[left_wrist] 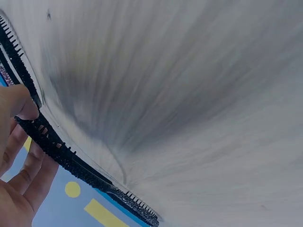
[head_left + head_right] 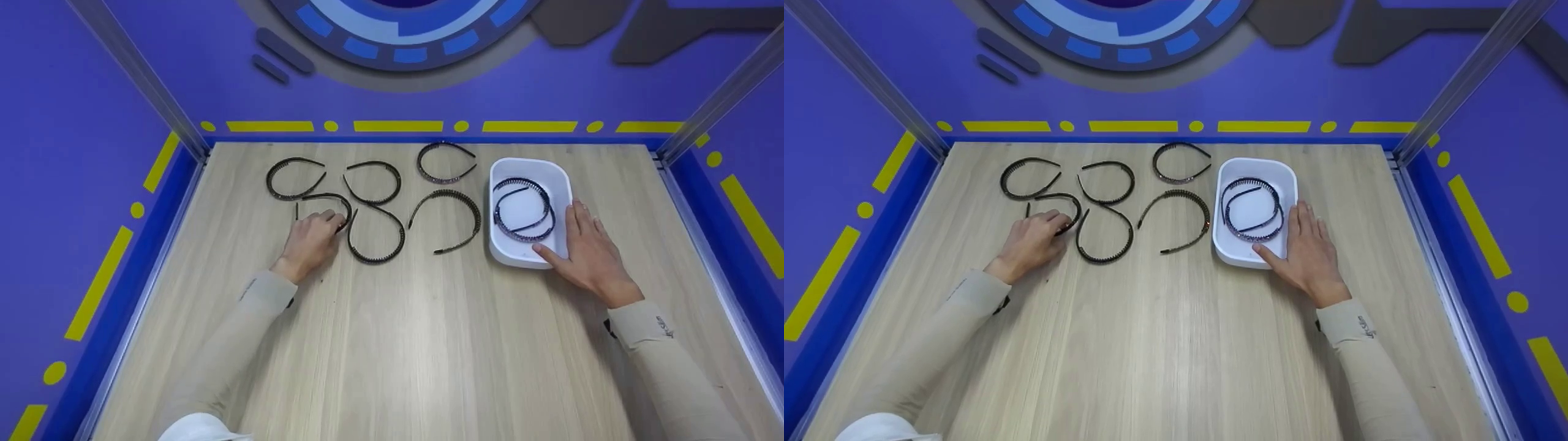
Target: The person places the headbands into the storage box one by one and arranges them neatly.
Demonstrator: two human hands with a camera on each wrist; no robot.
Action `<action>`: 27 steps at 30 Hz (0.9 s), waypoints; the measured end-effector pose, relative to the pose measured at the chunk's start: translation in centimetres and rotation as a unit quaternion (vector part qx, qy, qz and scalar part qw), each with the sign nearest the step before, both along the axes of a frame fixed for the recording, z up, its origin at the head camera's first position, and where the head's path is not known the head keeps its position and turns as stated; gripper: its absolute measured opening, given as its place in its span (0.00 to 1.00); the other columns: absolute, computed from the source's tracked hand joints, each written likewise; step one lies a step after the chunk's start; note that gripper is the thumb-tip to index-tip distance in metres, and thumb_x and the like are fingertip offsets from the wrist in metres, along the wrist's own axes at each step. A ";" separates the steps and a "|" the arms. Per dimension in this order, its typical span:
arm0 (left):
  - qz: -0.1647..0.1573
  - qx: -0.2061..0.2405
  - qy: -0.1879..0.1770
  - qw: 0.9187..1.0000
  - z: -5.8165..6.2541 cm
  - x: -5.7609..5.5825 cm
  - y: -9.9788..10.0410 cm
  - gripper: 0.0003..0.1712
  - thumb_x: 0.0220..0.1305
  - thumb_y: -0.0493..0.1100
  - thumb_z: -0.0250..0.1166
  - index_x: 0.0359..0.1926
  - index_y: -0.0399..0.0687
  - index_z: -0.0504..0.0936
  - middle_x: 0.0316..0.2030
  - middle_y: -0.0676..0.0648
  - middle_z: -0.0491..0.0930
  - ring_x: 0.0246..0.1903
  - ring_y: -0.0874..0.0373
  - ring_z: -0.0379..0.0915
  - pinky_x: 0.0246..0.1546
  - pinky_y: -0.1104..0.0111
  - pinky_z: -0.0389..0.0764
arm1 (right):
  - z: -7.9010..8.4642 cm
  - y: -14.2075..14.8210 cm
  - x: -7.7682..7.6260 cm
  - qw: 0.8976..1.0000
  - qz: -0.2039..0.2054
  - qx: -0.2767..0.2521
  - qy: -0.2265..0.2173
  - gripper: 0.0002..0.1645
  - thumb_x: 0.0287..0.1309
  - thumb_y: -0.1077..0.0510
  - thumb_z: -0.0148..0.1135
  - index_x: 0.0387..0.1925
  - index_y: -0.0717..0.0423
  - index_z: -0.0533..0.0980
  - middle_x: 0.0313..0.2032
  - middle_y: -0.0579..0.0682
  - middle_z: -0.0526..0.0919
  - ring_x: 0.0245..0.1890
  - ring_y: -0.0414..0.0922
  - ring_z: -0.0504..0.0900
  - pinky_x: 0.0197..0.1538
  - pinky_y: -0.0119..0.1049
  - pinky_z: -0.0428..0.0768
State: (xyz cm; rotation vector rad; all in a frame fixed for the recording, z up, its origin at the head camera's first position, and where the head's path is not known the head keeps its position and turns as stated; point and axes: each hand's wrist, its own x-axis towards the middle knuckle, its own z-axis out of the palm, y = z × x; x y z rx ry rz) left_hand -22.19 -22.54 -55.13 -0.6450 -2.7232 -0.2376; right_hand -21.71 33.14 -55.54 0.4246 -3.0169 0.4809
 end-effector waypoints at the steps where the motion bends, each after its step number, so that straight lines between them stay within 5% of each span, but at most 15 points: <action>1: -0.001 0.003 0.002 1.000 0.0 0.0 0.0 0.09 0.69 0.39 0.73 0.45 0.40 0.84 0.37 0.41 0.87 0.31 0.39 0.84 0.26 0.49 0.84 | 0.0 0.0 0.0 1.000 0.000 0.000 0.000 0.70 0.68 0.25 0.58 0.83 0.72 0.42 0.83 0.73 0.44 0.83 0.71 0.47 0.83 0.65 0.48; 10: -0.013 -0.006 0.017 1.000 1.0 0.2 0.1 0.15 0.59 0.28 0.69 0.47 0.40 0.84 0.39 0.41 0.86 0.30 0.40 0.83 0.24 0.51 0.84 | -0.1 0.0 0.0 1.000 -0.002 -0.006 0.000 0.70 0.68 0.25 0.58 0.83 0.71 0.41 0.84 0.71 0.42 0.84 0.69 0.46 0.84 0.64 0.48; 27: -0.031 -0.030 0.054 0.998 3.6 0.5 2.2 0.20 0.56 0.32 0.73 0.51 0.43 0.84 0.42 0.44 0.86 0.34 0.45 0.84 0.20 0.57 0.83 | -0.1 0.1 0.0 1.000 0.001 -0.001 0.007 0.70 0.68 0.25 0.59 0.83 0.72 0.42 0.83 0.73 0.45 0.83 0.71 0.48 0.82 0.67 0.51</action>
